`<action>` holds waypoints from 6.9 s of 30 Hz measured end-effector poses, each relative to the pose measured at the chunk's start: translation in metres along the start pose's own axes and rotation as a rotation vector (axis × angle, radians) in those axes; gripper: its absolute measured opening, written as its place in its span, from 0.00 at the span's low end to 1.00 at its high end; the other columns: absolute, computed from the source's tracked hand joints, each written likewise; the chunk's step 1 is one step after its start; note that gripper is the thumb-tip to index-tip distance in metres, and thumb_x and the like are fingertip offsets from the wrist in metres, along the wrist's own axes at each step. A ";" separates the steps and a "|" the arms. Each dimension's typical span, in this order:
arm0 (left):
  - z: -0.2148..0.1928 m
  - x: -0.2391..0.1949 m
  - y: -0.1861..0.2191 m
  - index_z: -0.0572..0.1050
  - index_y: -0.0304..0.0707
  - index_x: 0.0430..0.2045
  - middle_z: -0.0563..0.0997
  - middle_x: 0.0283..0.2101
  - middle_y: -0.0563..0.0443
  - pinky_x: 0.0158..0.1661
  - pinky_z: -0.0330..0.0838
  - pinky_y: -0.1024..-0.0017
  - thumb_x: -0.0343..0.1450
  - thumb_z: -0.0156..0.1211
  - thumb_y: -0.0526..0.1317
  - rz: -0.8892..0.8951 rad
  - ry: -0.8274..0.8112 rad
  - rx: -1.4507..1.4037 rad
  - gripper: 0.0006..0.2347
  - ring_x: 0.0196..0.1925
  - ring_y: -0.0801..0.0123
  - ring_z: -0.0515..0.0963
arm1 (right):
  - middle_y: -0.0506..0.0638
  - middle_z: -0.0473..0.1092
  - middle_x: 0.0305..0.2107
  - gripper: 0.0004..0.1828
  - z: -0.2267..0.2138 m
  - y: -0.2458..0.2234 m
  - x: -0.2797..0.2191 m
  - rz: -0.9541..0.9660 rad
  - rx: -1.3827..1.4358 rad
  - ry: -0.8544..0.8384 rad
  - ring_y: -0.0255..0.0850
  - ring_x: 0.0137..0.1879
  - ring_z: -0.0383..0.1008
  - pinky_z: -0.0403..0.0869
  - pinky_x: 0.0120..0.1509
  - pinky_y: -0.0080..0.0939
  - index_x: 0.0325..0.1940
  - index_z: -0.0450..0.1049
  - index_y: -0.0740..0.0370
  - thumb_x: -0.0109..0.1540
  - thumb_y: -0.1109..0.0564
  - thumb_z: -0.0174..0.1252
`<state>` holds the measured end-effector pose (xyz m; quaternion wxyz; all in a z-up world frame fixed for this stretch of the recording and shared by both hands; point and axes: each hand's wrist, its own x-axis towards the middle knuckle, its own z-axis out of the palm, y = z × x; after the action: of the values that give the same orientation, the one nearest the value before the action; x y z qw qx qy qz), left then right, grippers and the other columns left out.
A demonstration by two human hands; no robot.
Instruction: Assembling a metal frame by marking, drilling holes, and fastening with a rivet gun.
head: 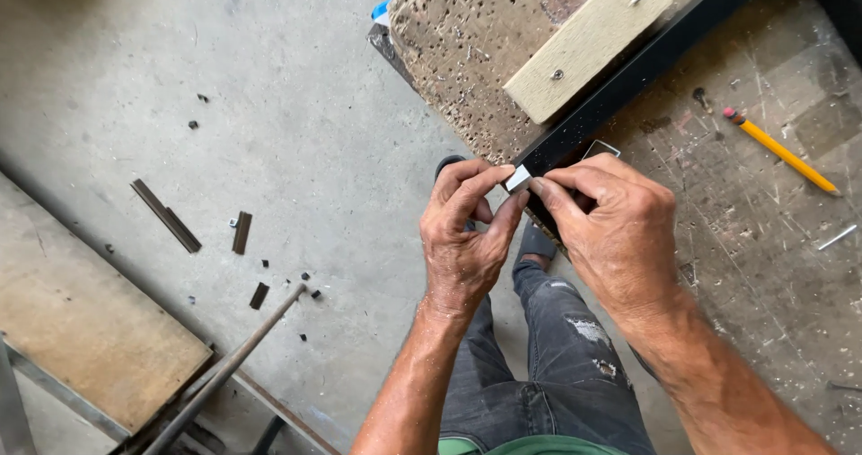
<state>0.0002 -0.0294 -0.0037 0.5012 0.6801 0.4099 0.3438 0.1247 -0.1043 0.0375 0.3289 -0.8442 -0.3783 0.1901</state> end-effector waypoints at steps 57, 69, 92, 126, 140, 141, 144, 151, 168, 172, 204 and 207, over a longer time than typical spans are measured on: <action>0.028 -0.027 0.003 0.76 0.49 0.47 0.75 0.49 0.53 0.41 0.71 0.80 0.72 0.70 0.35 -0.112 0.167 -0.024 0.13 0.28 0.79 0.65 | 0.55 0.77 0.43 0.07 -0.032 0.014 0.064 -0.702 -0.038 -0.432 0.49 0.46 0.71 0.72 0.55 0.46 0.50 0.83 0.64 0.70 0.70 0.66; 0.035 -0.026 0.010 0.76 0.48 0.47 0.76 0.48 0.52 0.36 0.70 0.82 0.72 0.69 0.34 -0.174 0.223 -0.043 0.12 0.25 0.79 0.66 | 0.55 0.77 0.42 0.07 -0.030 0.015 0.065 -0.715 -0.024 -0.426 0.49 0.44 0.69 0.71 0.53 0.45 0.49 0.83 0.66 0.69 0.70 0.66; 0.029 -0.010 0.033 0.72 0.48 0.42 0.75 0.41 0.58 0.33 0.68 0.80 0.68 0.68 0.39 -0.398 0.289 -0.056 0.12 0.24 0.79 0.68 | 0.56 0.74 0.43 0.09 -0.027 0.008 0.070 -0.824 -0.111 -0.448 0.51 0.41 0.69 0.72 0.50 0.48 0.50 0.80 0.64 0.67 0.70 0.61; 0.021 -0.013 0.020 0.75 0.47 0.41 0.76 0.46 0.51 0.37 0.71 0.78 0.70 0.67 0.37 -0.358 0.209 -0.181 0.09 0.25 0.77 0.66 | 0.56 0.75 0.39 0.12 -0.023 0.001 0.066 -0.729 -0.165 -0.437 0.47 0.35 0.66 0.69 0.43 0.44 0.47 0.82 0.63 0.69 0.76 0.61; 0.025 -0.015 0.021 0.75 0.47 0.41 0.76 0.46 0.51 0.43 0.70 0.77 0.70 0.67 0.37 -0.315 0.217 -0.113 0.09 0.27 0.77 0.65 | 0.58 0.75 0.39 0.09 -0.023 0.009 0.064 -0.755 -0.087 -0.431 0.49 0.37 0.68 0.68 0.46 0.46 0.46 0.81 0.66 0.68 0.75 0.60; 0.024 -0.015 0.021 0.75 0.47 0.41 0.76 0.47 0.51 0.43 0.71 0.77 0.70 0.67 0.36 -0.309 0.215 -0.108 0.09 0.26 0.78 0.65 | 0.59 0.75 0.39 0.09 -0.024 0.009 0.064 -0.745 -0.076 -0.437 0.49 0.37 0.69 0.69 0.46 0.46 0.46 0.81 0.67 0.68 0.75 0.60; 0.026 -0.018 0.020 0.75 0.47 0.42 0.76 0.48 0.51 0.43 0.71 0.77 0.70 0.67 0.36 -0.308 0.213 -0.109 0.09 0.26 0.78 0.65 | 0.59 0.75 0.40 0.09 -0.024 0.011 0.065 -0.740 -0.072 -0.448 0.50 0.37 0.69 0.70 0.46 0.47 0.47 0.81 0.67 0.68 0.74 0.61; 0.031 -0.025 0.017 0.75 0.54 0.44 0.78 0.51 0.57 0.50 0.67 0.72 0.71 0.67 0.44 -0.312 0.206 0.066 0.10 0.26 0.80 0.70 | 0.58 0.76 0.41 0.09 -0.025 0.009 0.065 -0.750 -0.123 -0.450 0.50 0.39 0.70 0.71 0.48 0.48 0.49 0.81 0.66 0.69 0.74 0.62; 0.033 -0.028 0.014 0.75 0.53 0.44 0.79 0.52 0.57 0.48 0.64 0.71 0.71 0.69 0.43 -0.273 0.201 0.140 0.11 0.26 0.79 0.71 | 0.61 0.75 0.41 0.07 -0.026 0.005 0.063 -0.745 -0.099 -0.459 0.52 0.39 0.68 0.69 0.47 0.49 0.47 0.82 0.71 0.71 0.76 0.65; 0.033 -0.029 0.012 0.75 0.54 0.45 0.79 0.52 0.57 0.47 0.64 0.72 0.71 0.70 0.43 -0.269 0.198 0.149 0.11 0.26 0.80 0.71 | 0.60 0.76 0.42 0.06 -0.026 0.005 0.062 -0.728 -0.109 -0.462 0.51 0.39 0.68 0.68 0.47 0.49 0.47 0.82 0.70 0.71 0.75 0.65; 0.024 -0.016 0.022 0.74 0.50 0.43 0.79 0.47 0.55 0.45 0.67 0.73 0.67 0.69 0.39 -0.287 0.229 0.071 0.13 0.24 0.77 0.71 | 0.59 0.75 0.43 0.10 -0.025 0.010 0.067 -0.854 -0.237 -0.430 0.51 0.39 0.72 0.74 0.47 0.50 0.51 0.81 0.65 0.70 0.73 0.61; 0.023 -0.015 0.021 0.74 0.49 0.43 0.79 0.47 0.55 0.44 0.68 0.73 0.68 0.68 0.40 -0.308 0.239 0.026 0.12 0.24 0.77 0.71 | 0.56 0.74 0.43 0.10 -0.025 0.010 0.067 -0.839 -0.236 -0.432 0.51 0.39 0.72 0.74 0.48 0.50 0.49 0.80 0.63 0.68 0.72 0.58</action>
<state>0.0189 -0.0559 0.0100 0.4871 0.5702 0.5699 0.3360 0.1869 -0.0684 0.0434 0.1932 -0.5913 -0.7647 0.1679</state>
